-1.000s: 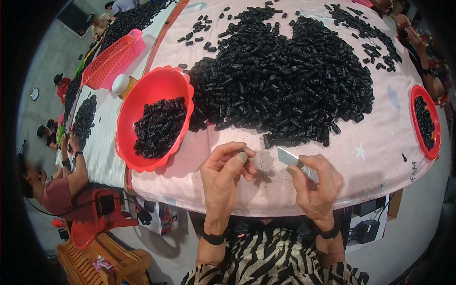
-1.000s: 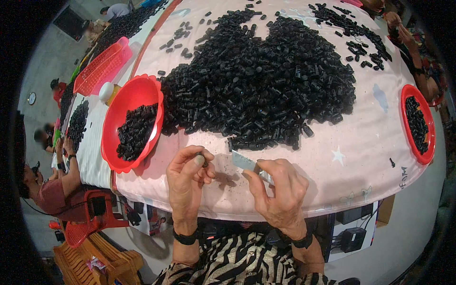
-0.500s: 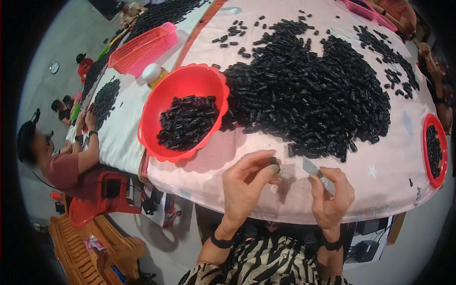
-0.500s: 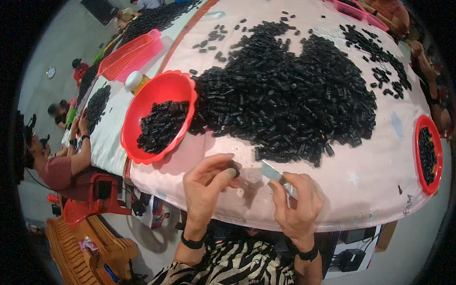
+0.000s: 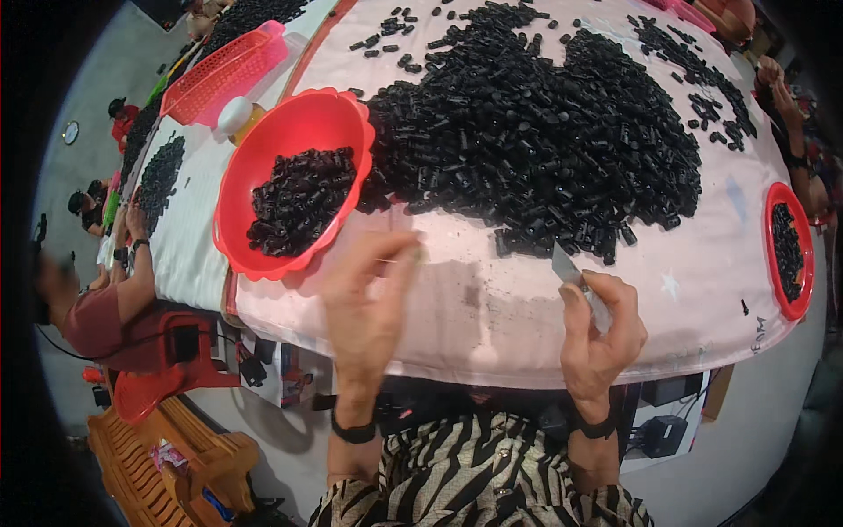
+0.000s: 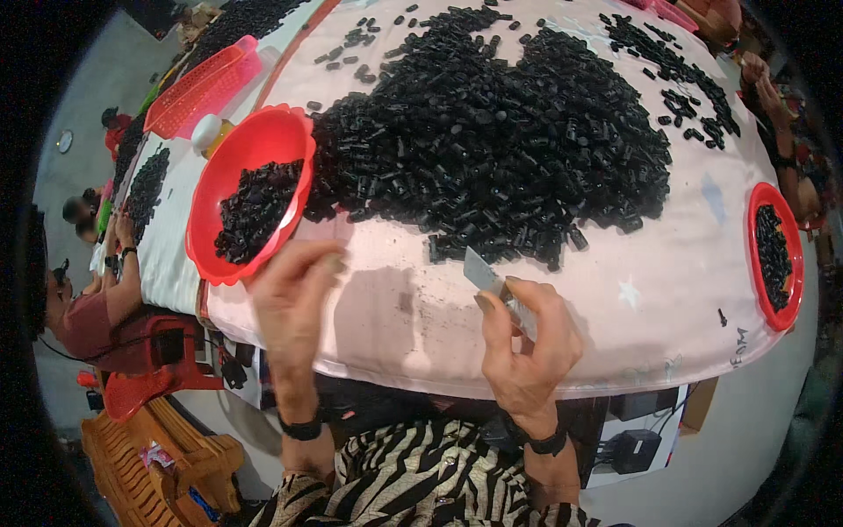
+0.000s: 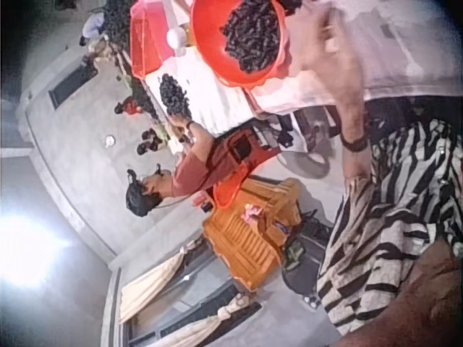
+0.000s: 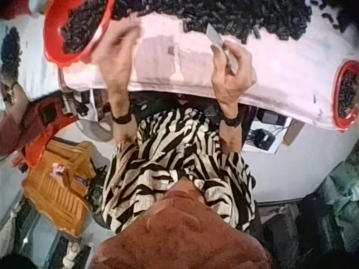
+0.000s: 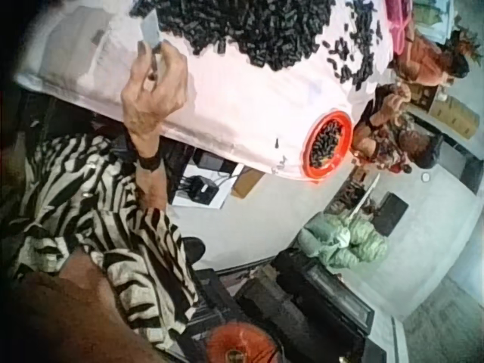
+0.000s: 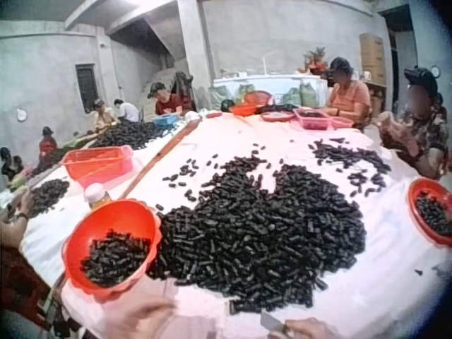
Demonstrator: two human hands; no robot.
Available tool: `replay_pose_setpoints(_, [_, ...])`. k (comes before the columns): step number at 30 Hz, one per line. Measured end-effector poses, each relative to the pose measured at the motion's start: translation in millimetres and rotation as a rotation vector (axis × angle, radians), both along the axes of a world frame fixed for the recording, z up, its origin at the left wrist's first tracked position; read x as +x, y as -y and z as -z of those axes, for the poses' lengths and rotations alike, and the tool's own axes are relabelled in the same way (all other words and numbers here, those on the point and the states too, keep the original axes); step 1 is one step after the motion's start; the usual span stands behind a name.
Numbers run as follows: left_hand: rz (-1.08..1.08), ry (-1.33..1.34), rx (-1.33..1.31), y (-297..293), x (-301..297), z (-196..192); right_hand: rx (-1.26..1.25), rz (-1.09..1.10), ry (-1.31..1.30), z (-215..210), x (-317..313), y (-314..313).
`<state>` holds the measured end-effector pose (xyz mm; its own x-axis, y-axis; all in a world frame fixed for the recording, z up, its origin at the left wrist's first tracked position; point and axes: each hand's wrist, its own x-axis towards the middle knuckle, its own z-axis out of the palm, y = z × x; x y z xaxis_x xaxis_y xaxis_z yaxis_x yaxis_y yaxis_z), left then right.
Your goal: Trimming excess material from small black plastic shoe components using a metal blade at a workbench.
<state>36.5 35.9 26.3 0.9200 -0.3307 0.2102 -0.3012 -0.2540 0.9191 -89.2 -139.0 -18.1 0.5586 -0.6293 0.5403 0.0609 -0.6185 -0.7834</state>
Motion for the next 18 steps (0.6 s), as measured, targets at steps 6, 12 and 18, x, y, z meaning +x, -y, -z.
replay_pose_setpoints(6, [0.122,0.108,0.170,51,-18,21,0.032,-0.006,-0.019,2,-3,-2])
replay_pose_setpoints(12, [0.137,0.428,0.378,66,-14,22,0.024,-0.009,-0.020,-2,-4,-1])
replay_pose_setpoints(18, [0.131,0.169,0.221,59,-16,21,0.005,-0.025,-0.026,-1,-2,0])
